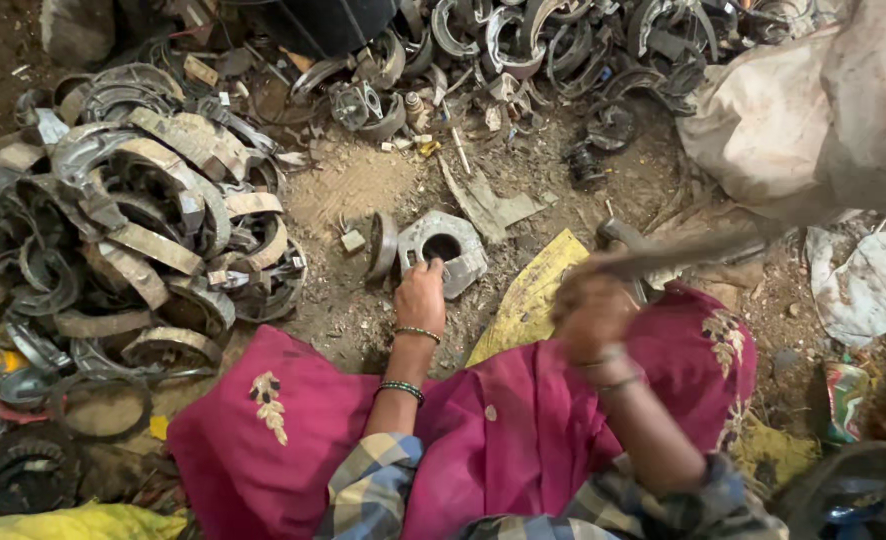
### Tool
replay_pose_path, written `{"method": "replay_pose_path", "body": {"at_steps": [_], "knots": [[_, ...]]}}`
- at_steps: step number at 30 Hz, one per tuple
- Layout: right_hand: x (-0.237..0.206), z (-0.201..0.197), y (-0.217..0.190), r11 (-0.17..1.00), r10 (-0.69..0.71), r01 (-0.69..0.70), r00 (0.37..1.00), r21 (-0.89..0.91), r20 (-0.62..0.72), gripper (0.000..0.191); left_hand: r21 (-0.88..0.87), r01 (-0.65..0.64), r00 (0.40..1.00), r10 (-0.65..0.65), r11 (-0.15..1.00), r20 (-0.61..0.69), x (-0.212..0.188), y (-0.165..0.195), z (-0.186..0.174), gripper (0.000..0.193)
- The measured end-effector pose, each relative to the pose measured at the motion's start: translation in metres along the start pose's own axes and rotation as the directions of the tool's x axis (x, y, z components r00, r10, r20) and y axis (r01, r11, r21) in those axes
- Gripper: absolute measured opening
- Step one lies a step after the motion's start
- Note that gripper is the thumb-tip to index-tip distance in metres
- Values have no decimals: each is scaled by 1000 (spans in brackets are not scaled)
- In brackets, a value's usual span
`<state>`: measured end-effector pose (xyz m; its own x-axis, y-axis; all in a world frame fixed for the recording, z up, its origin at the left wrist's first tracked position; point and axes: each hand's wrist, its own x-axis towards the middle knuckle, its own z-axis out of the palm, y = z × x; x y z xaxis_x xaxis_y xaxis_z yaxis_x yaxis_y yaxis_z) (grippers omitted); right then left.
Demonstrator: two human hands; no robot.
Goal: The person sits on the ground in a scrap yard and dismantles a metal wheel-hub casting. They hold the casting on a hexagonal metal block, strike it with a hammer, and use a long metal pry bar to lever pieces apart, setting broken pieces aside.
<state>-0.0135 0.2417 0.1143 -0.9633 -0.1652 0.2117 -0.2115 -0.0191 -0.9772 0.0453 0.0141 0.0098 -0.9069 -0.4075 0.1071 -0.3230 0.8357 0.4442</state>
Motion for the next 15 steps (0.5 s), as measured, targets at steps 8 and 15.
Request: {"method": "replay_pose_path", "body": {"at_steps": [8,15], "knots": [[-9,-24,84,647,124,74,972,-759,200,32,-53,-3,999,1,999,-39,-1,-4,2,16],[31,-20,-66,871,-423,431,902,233,-86,22,-42,37,999,-38,998,-12,-3,-1,-2,14]]}}
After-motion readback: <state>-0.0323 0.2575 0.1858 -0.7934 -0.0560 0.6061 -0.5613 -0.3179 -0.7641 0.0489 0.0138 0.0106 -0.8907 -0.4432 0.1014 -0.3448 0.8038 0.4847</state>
